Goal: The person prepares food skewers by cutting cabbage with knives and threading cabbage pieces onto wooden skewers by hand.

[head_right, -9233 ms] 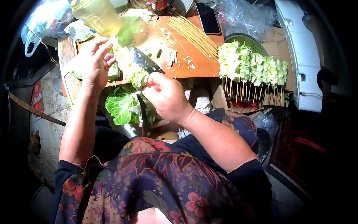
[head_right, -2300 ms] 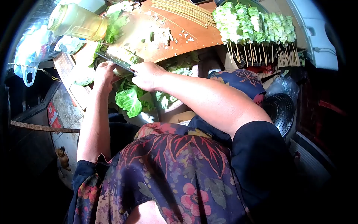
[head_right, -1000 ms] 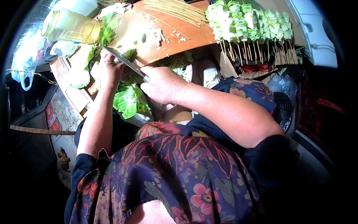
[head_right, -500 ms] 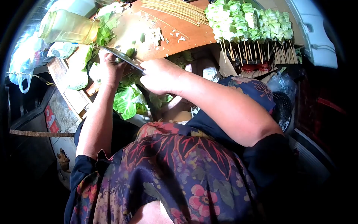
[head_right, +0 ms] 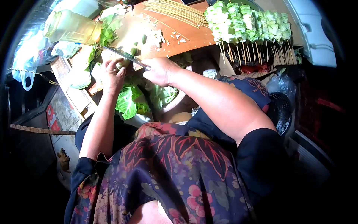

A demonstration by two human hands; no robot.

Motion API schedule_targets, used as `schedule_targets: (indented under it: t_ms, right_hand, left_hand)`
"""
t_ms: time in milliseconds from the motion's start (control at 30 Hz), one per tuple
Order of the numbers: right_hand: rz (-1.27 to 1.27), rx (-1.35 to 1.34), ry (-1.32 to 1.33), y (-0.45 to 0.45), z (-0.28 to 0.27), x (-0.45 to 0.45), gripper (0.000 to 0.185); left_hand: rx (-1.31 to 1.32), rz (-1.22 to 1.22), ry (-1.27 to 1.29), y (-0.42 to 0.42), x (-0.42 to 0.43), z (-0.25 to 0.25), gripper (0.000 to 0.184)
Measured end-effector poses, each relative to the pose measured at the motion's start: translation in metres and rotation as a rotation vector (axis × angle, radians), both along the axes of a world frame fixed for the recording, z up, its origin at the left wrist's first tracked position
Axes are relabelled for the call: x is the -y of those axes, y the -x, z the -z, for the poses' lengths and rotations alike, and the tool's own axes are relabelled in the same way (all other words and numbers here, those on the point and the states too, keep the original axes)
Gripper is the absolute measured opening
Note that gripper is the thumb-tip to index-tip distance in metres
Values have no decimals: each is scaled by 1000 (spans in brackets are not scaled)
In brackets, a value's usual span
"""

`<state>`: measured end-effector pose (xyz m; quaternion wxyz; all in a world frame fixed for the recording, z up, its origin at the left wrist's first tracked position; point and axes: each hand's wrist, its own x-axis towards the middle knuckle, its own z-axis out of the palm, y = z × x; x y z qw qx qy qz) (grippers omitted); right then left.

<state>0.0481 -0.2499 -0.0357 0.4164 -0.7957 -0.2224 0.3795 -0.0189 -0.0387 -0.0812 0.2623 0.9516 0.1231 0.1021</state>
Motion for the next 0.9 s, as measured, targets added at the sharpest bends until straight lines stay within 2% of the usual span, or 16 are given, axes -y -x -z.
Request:
schedule_targets:
  t_ms: [167,233,367,433,600,667,800,867,900]
  right_hand:
    - [17,-27,-63,8,-32,-4,49]
    - [2,3,-116,13,-35,-4,49]
    - [5,-174,-31,19,-42,1,51]
    - [3,-132,-37,21,-41,3,50]
    - [13,-122,-66,20,-53,1,50]
    - [-4,-132,24,19,-54,-1,36]
    - [-16,-149,39,19,-52,-2,34]
    - [-32,-214,21,15,-47,-3,51]
    - [-32,-216,22,15,-47,-4,51]
  left_hand:
    - [-117,-40,170,1,-7,5,32]
    - [-61,-139,398,0,-5,10,31]
    - [-150,-130,321,-1,-5,5,28]
    - [-96,-69,199,-1,-6,6,26]
    - [-169,-85,204,-4,-6,1,25]
    - [-195,-96,215,-4,-7,1,25]
    - [-242,-91,170,-5,-7,-2,26]
    - [-250,-93,187,-5,-8,-1,26]
    - [-258,-94,183,-6,-8,-4,26]
